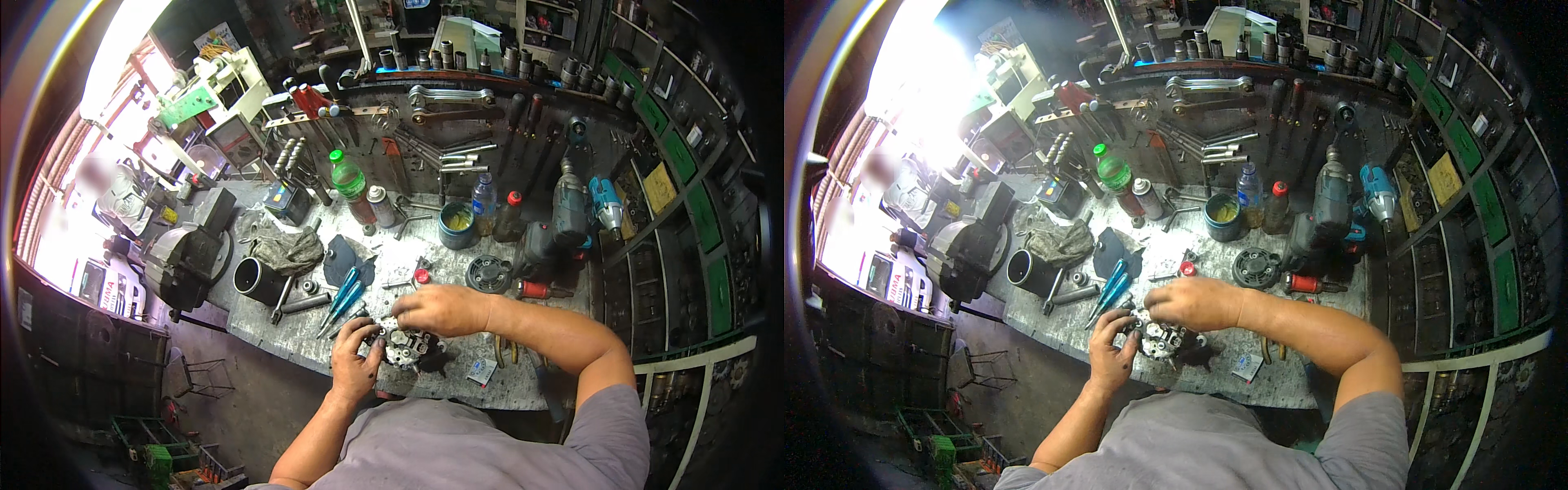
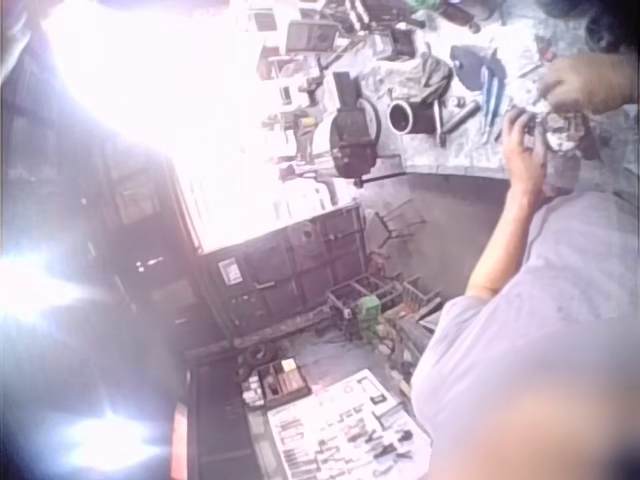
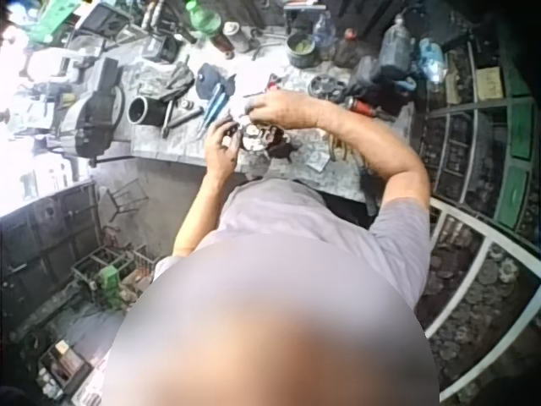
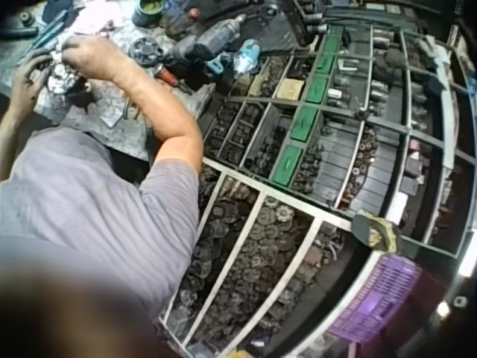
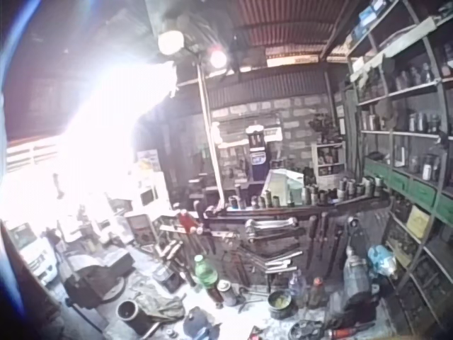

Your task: The person assembles small mechanical components on a workbench, using pliers and a screwdriver to fit and tighten parts. They handle a cylindrical housing and several small metal pieces, repeatedly adjusting and securing them together.

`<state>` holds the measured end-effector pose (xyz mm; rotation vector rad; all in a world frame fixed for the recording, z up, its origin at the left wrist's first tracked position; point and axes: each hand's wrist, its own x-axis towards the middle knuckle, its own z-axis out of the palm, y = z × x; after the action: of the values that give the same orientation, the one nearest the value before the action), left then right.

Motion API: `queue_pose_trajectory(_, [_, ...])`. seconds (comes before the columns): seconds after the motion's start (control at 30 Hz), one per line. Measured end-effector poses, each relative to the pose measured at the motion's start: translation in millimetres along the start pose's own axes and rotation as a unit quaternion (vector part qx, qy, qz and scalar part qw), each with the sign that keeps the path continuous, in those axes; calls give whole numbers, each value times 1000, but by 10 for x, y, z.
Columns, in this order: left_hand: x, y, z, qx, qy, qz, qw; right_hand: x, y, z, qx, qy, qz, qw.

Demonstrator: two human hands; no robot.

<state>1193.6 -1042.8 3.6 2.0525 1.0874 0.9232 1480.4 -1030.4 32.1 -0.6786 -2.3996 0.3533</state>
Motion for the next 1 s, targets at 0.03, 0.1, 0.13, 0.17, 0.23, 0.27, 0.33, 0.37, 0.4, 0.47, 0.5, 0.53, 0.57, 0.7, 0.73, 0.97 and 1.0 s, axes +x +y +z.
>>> queue_pose_trajectory(0.03, [-5, -3, 1, -1, -1, 2, 1000, -55, 68, 18, 10, 47, 61, 997])
queue_pose_trajectory(0.1, [-12, -14, 11, -6, 3, -7, 1000, -207, 259, 88, 26, 142, 165, 976])
queue_pose_trajectory(0.13, [-15, -21, 19, -6, 7, -7, 1000, -300, 389, 130, -5, 165, 214, 963])
queue_pose_trajectory(0.17, [-14, -27, 32, -7, 10, -6, 1000, -415, 471, 224, -49, 147, 296, 942])
queue_pose_trajectory(0.23, [-6, -34, 48, -4, 12, -7, 1000, -573, 632, 514, -185, -32, 451, 873])
queue_pose_trajectory(0.27, [-1, -35, 50, -1, 13, 0, 1000, -677, 637, 661, -199, -4, 423, 884])
queue_pose_trajectory(0.33, [25, -40, 51, 6, 7, 16, 1000, -834, 624, 884, -183, -21, 450, 874])
queue_pose_trajectory(0.37, [39, -46, 41, 3, 4, 20, 1000, -901, 633, 917, -185, 46, 453, 871])
queue_pose_trajectory(0.4, [49, -53, 37, -7, -3, 23, 1000, -967, 626, 914, -177, 81, 476, 858])
queue_pose_trajectory(0.47, [50, -84, 2, -32, -15, 16, 999, -1090, 626, 781, -220, 154, 451, 851])
queue_pose_trajectory(0.5, [51, -112, -10, -49, -19, 5, 999, -1158, 636, 661, -226, 139, 498, 825])
queue_pose_trajectory(0.53, [41, -145, -23, -66, -19, -2, 998, -1224, 677, 510, -166, 124, 540, 816])
queue_pose_trajectory(0.57, [46, -190, -29, -76, -14, 7, 997, -1281, 700, 383, -115, 92, 561, 814])
queue_pose_trajectory(0.7, [123, -385, -144, -165, -55, 17, 985, -1295, 759, 99, -104, -160, 636, 747])
queue_pose_trajectory(0.73, [141, -412, -191, -168, -69, 27, 983, -1245, 756, 74, -127, -201, 630, 739])
queue_pose_trajectory(0.97, [306, -409, -455, -4, -238, 93, 967, -737, 370, -217, -159, -93, 624, 759])
queue_pose_trajectory(1.0, [316, -417, -464, -1, -245, 101, 964, -675, 248, -251, -131, -35, 626, 768])
